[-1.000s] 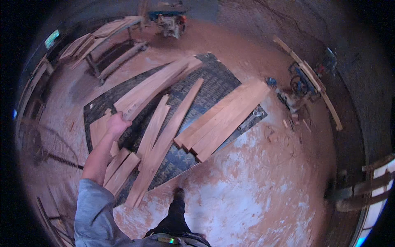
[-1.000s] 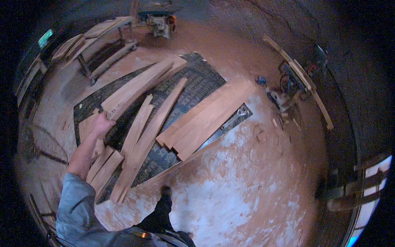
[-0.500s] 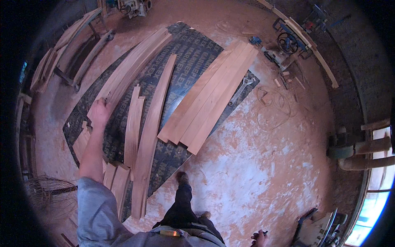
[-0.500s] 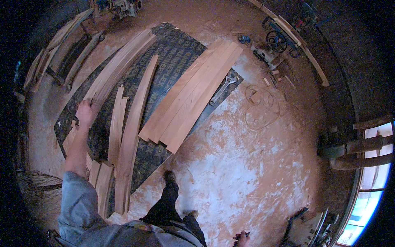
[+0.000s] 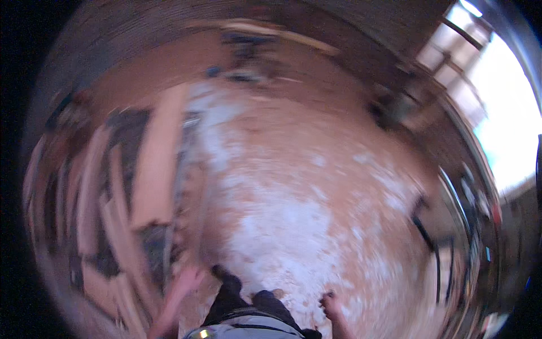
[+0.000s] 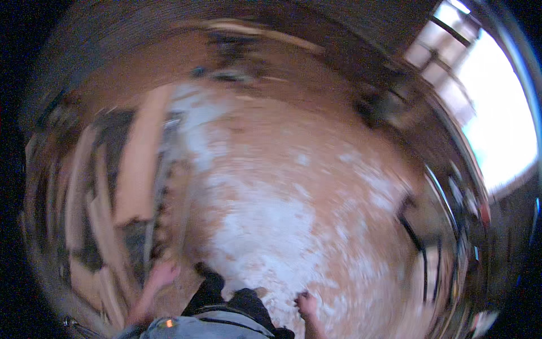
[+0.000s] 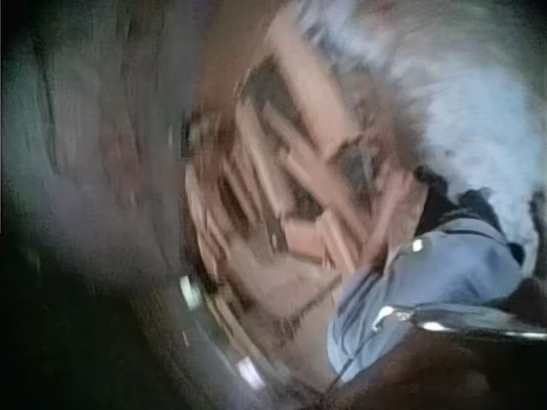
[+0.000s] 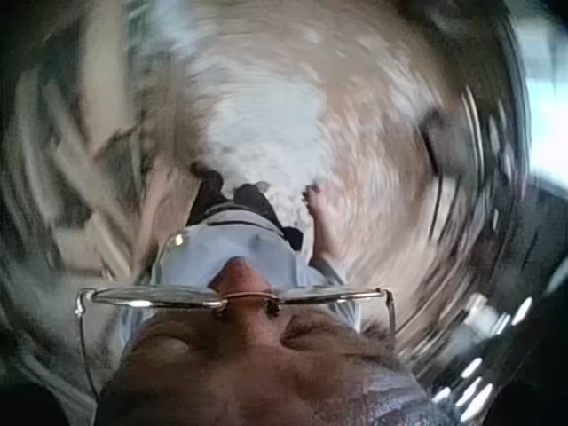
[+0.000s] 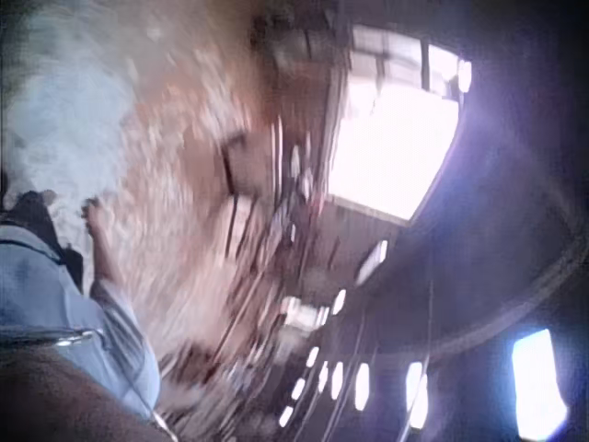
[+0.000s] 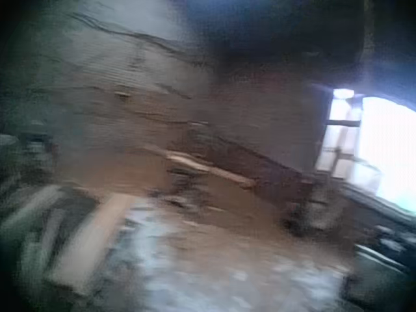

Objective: The person writes on a sheet of paper, measures a long wooden plank with a tape measure, and marks the wood with a pen and a square. The person then uses a wrench and pliers to adjust components on a woodworking machine.

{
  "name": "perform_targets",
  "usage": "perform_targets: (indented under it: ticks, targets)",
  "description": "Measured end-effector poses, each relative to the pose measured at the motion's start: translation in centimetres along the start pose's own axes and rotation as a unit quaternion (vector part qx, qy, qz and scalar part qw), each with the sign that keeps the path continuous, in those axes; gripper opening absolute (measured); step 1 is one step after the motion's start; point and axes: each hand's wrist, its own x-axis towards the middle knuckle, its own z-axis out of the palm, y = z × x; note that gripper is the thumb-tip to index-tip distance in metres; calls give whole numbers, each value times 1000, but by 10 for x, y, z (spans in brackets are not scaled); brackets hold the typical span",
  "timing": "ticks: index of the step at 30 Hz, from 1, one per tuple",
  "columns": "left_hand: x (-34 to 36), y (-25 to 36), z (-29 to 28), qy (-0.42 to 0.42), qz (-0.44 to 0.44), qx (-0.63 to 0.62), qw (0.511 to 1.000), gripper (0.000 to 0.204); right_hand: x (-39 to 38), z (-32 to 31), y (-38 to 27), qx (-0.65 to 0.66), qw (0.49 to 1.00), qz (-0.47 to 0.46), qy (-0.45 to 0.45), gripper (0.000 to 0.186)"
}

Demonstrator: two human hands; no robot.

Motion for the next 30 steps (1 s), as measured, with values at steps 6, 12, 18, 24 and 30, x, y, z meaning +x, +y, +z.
perform_targets:
  ticks: [6,12,18,24,30]
  targets:
    - [18,42,156,-254,121,114,953,37,-24,-78,120,72,994,45,67,33]
    - [78,190,227,-329,126,191,916,33,-66,-139,317,292,922,136,217,32]
    - [141,311,288,-334,81,261,902,29,-122,-153,389,494,782,201,323,27]
    - [196,472,419,-312,165,252,901,27,-130,-211,430,599,675,237,360,22]
    - [116,714,601,-361,340,287,820,42,-145,-210,507,616,593,284,433,29]
